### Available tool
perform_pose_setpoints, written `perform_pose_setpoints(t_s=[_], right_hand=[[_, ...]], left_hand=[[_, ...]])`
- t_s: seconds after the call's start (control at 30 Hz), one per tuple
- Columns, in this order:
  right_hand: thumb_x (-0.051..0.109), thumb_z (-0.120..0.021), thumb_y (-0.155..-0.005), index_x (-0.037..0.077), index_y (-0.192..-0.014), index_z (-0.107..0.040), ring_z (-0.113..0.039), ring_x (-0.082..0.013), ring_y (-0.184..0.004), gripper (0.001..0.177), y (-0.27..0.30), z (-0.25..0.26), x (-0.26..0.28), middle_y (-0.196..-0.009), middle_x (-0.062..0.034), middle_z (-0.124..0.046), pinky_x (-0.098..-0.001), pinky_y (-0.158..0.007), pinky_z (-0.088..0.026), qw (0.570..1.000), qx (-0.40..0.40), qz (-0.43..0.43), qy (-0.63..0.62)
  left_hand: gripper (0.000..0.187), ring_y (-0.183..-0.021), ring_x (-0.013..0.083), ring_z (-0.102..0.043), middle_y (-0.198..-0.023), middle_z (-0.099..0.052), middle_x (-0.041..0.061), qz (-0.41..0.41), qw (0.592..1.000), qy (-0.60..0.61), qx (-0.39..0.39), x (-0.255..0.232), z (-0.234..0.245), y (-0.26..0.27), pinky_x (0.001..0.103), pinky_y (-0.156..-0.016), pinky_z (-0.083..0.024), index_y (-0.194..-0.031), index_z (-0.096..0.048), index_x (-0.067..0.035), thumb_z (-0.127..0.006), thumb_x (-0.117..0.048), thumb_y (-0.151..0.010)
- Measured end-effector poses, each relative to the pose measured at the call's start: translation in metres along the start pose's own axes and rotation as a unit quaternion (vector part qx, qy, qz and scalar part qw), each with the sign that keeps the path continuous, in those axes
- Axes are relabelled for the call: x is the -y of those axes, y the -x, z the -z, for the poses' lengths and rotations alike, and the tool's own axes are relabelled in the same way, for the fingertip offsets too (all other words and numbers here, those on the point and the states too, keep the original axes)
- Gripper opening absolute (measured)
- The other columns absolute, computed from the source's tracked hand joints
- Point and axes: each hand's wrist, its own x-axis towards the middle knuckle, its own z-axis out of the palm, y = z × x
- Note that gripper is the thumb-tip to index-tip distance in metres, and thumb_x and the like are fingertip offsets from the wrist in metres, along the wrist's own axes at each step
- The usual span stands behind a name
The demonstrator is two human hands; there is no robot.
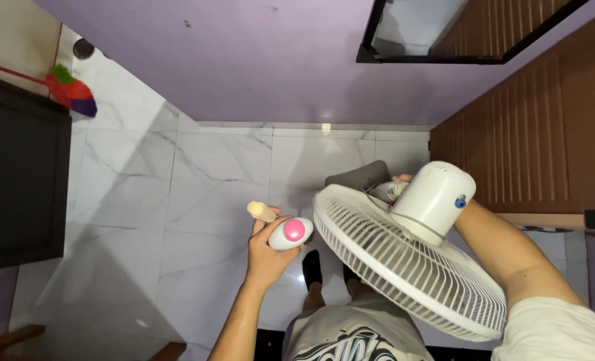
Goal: Mop the floor of a bedroom and use a remote control to operate an air conditioner.
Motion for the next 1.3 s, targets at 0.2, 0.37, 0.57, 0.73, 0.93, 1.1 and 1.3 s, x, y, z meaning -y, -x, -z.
perform_pose_setpoints(t_s=[0.2,0.37,0.57,0.73,0.93,1.1,1.3], right_hand=[[0.017,-0.053,-0.101,0.005,-0.127,-0.065,-0.066,-0.0231,-0.114,0.031,-0.005,0.006,0.021,-0.134,-0.0104,-0.066,-0.0342,-0.096,-0.054,0.998,-0.034,-0.011,0.053],[0.018,-0.059,-0.100,0.004,-0.123,-0.069,-0.064,-0.0217,-0.099,0.028,0.009,0.025,0.033,-0.118,-0.0105,-0.067,-0.0360,-0.083,-0.051,0.976,-0.105,0.081,0.173],[0.020,-0.067,-0.099,0.002,-0.117,-0.073,-0.061,-0.0201,-0.080,0.026,0.037,0.079,0.022,-0.098,-0.0106,-0.069,-0.0382,-0.068,-0.048,0.913,-0.210,0.188,0.296],[0.031,-0.065,-0.104,-0.001,-0.124,-0.068,-0.065,-0.0214,-0.082,0.037,0.084,0.044,0.029,-0.101,-0.0126,-0.070,-0.0389,-0.072,-0.053,0.876,-0.359,0.241,0.213],[0.025,-0.057,-0.101,0.002,-0.136,-0.058,-0.070,-0.0200,-0.107,0.042,0.196,-0.087,0.010,-0.119,-0.0143,-0.071,-0.0328,-0.091,-0.059,0.866,-0.298,0.362,0.172],[0.024,-0.069,-0.095,0.002,-0.141,-0.059,-0.066,-0.0216,-0.115,0.052,0.242,-0.155,-0.039,-0.129,-0.0120,-0.068,-0.0349,-0.095,-0.052,0.755,-0.301,0.425,0.398],[0.037,-0.090,-0.066,0.007,-0.148,-0.048,-0.050,-0.0338,-0.130,0.097,0.267,-0.222,-0.103,-0.143,-0.0184,-0.055,-0.0458,-0.107,-0.037,0.602,-0.209,0.389,0.665]], left_hand=[[0.051,-0.117,0.0230,-0.062,-0.133,-0.054,0.009,0.012,0.999,0.001,-0.038,-0.006,-0.019,0.010,0.035,-0.094,-0.055,-0.111,-0.074,-0.004,-0.084,0.002,-0.061],[0.051,-0.113,0.0223,-0.065,-0.133,-0.054,0.009,0.025,0.999,0.012,-0.040,-0.010,-0.022,0.018,0.034,-0.092,-0.057,-0.111,-0.074,-0.004,-0.083,0.002,-0.061],[0.053,-0.116,0.0232,-0.062,-0.132,-0.054,0.010,-0.045,0.996,-0.033,-0.064,0.007,-0.010,0.026,0.034,-0.092,-0.055,-0.112,-0.072,-0.001,-0.085,0.001,-0.061],[0.050,-0.117,0.0235,-0.062,-0.135,-0.053,0.009,-0.050,0.998,0.006,-0.033,0.019,0.011,0.021,0.035,-0.093,-0.055,-0.111,-0.070,0.001,-0.086,-0.002,-0.064],[0.054,-0.117,0.0236,-0.061,-0.134,-0.053,0.010,-0.049,0.998,0.040,-0.001,0.016,0.021,0.011,0.034,-0.094,-0.053,-0.113,-0.070,0.001,-0.087,-0.003,-0.062],[0.052,-0.119,0.0245,-0.061,-0.134,-0.054,0.010,-0.074,0.996,0.044,0.026,0.007,0.023,0.007,0.035,-0.095,-0.054,-0.113,-0.071,0.001,-0.087,-0.003,-0.063],[0.052,-0.120,0.0250,-0.062,-0.133,-0.056,0.010,-0.097,0.994,0.023,0.038,0.007,0.020,-0.002,0.036,-0.097,-0.053,-0.113,-0.071,0.001,-0.087,-0.004,-0.063]])
